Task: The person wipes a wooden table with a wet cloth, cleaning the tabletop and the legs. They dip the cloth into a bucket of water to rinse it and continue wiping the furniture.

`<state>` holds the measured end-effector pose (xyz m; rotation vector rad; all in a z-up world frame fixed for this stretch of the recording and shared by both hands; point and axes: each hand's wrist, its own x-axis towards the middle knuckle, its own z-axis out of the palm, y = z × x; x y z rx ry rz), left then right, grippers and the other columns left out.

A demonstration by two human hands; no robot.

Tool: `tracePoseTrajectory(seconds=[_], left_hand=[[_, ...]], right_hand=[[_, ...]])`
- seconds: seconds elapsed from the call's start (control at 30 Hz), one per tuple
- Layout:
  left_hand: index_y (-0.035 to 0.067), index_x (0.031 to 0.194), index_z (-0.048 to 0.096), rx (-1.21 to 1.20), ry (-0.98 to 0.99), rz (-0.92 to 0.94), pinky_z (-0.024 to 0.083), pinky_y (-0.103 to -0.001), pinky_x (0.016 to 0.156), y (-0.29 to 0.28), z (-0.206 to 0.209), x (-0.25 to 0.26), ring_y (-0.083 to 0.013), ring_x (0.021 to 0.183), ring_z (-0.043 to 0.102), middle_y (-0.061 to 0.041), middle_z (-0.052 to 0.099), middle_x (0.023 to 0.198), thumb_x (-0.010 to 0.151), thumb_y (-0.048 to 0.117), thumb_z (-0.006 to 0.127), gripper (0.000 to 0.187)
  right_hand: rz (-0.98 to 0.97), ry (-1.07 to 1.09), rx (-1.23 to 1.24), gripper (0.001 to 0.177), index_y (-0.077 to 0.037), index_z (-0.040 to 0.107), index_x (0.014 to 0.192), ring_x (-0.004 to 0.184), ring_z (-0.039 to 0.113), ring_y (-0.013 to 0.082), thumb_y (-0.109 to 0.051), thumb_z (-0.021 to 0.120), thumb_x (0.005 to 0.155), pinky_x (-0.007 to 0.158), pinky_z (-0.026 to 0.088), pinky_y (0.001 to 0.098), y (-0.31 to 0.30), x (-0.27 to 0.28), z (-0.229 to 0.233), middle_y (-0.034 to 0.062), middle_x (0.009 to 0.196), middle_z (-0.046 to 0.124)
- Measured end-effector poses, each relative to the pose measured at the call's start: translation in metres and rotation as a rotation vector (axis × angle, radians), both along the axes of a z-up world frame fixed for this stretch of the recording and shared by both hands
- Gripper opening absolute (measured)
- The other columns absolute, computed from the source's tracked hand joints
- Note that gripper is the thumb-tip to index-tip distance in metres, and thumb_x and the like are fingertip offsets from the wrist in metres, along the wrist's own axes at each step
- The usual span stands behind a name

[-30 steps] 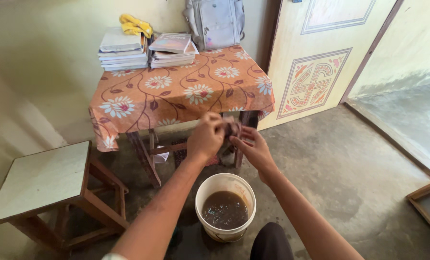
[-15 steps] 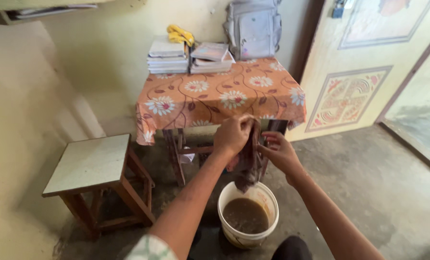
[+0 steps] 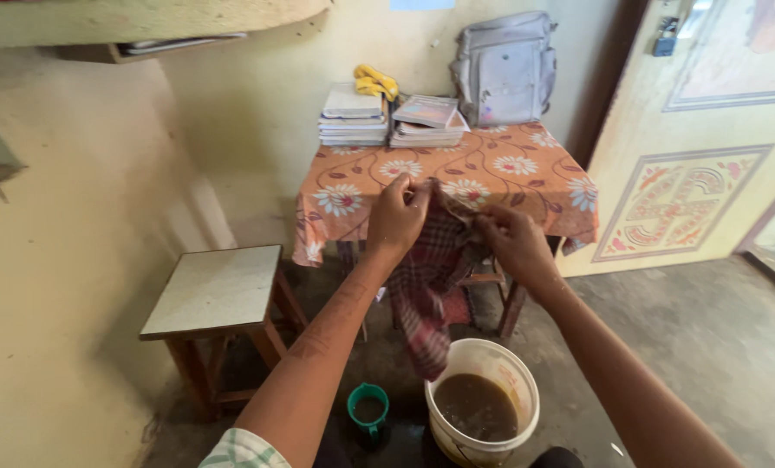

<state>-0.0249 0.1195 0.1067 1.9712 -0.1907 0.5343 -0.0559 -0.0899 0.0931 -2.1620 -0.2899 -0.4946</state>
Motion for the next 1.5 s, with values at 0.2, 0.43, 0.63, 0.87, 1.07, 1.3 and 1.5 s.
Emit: tracePoseTrajectory(seconds=[0.2, 0.43, 0.63, 0.87, 1.07, 1.3, 1.5], left_hand=[[0.014, 0.125, 0.07, 0.632, -0.331, -0.303, 0.052, -0.046, 0.09, 0.083, -0.012, -0.012, -0.0433, 0.113, 0.064, -0.024, 0.063, 0.123, 0.072, 0.031, 0.092, 0.06], [0.016, 0.125, 0.073, 0.526, 0.433, 0.019, 0.061, -0.042, 0.081, 0.153, -0.015, -0.038, -0.0297, 0.091, 0.077, -0.011, 0.077, 0.094, 0.092, 0.026, 0.061, 0.037], [0.021, 0.125, 0.063, 0.015, 0.565, 0.158, 0.062, -0.043, 0.068, 0.176, 0.02, -0.082, -0.0239, 0.082, 0.076, -0.005, 0.075, 0.093, 0.095, 0.028, 0.045, 0.036], [0.016, 0.112, 0.069, -0.95, 0.39, -0.27, 0.057, -0.033, 0.082, 0.204, 0.002, -0.075, -0.0112, 0.094, 0.068, 0.0, 0.07, 0.108, 0.1, 0.051, 0.05, 0.042], [0.005, 0.115, 0.069, -1.149, 0.138, -0.638, 0.053, -0.027, 0.073, 0.242, 0.003, -0.079, -0.0168, 0.091, 0.062, -0.01, 0.071, 0.109, 0.11, 0.043, 0.053, 0.041], [0.019, 0.116, 0.057, -0.74, 0.005, 0.208, 0.05, -0.031, 0.073, 0.285, -0.04, -0.105, -0.0145, 0.088, 0.057, 0.002, 0.066, 0.123, 0.089, 0.008, 0.066, 0.03], [0.021, 0.125, 0.054, -1.225, 0.357, 0.226, 0.056, -0.05, 0.082, 0.327, -0.066, -0.154, -0.0205, 0.105, 0.062, -0.003, 0.061, 0.126, 0.088, 0.045, 0.064, 0.046]], right_hand=[[0.053, -0.176, -0.007, 0.026, -0.004, 0.07, 0.111, 0.083, 0.071, 0.0185, -0.026, 0.062, 0.101, 0.076, 0.054, 0.0375, 0.04, 0.015, 0.043, 0.0119, 0.089, 0.074], [0.157, -0.108, 0.065, 0.025, -0.008, 0.072, 0.115, 0.077, 0.067, 0.0138, -0.026, 0.061, 0.1, 0.067, 0.052, 0.0321, 0.087, 0.005, 0.065, 0.0063, 0.09, 0.074], [0.385, 0.126, 0.193, 0.023, -0.004, 0.07, 0.109, 0.082, 0.063, 0.0129, -0.022, 0.061, 0.099, 0.072, 0.053, 0.031, 0.115, 0.011, 0.048, 0.0018, 0.092, 0.067], [0.571, 0.429, 0.162, 0.041, -0.017, 0.051, 0.129, 0.117, 0.062, 0.0157, -0.032, 0.061, 0.092, 0.09, 0.057, 0.038, 0.18, -0.012, 0.038, 0.0035, 0.128, 0.059], [0.494, 0.314, 0.095, 0.057, -0.013, 0.048, 0.133, 0.11, 0.065, 0.0208, -0.033, 0.078, 0.088, 0.091, 0.053, 0.0339, 0.26, -0.005, 0.013, 0.0141, 0.123, 0.066], [0.449, 0.121, 0.265, 0.024, -0.003, 0.071, 0.103, 0.08, 0.065, 0.017, -0.025, 0.071, 0.096, 0.071, 0.051, 0.0328, 0.304, 0.031, -0.005, 0.0103, 0.088, 0.073], [0.581, -0.043, 0.341, 0.018, 0.0, 0.066, 0.102, 0.087, 0.067, 0.0158, -0.015, 0.058, 0.104, 0.078, 0.053, 0.0309, 0.335, 0.021, 0.006, 0.0083, 0.093, 0.073]])
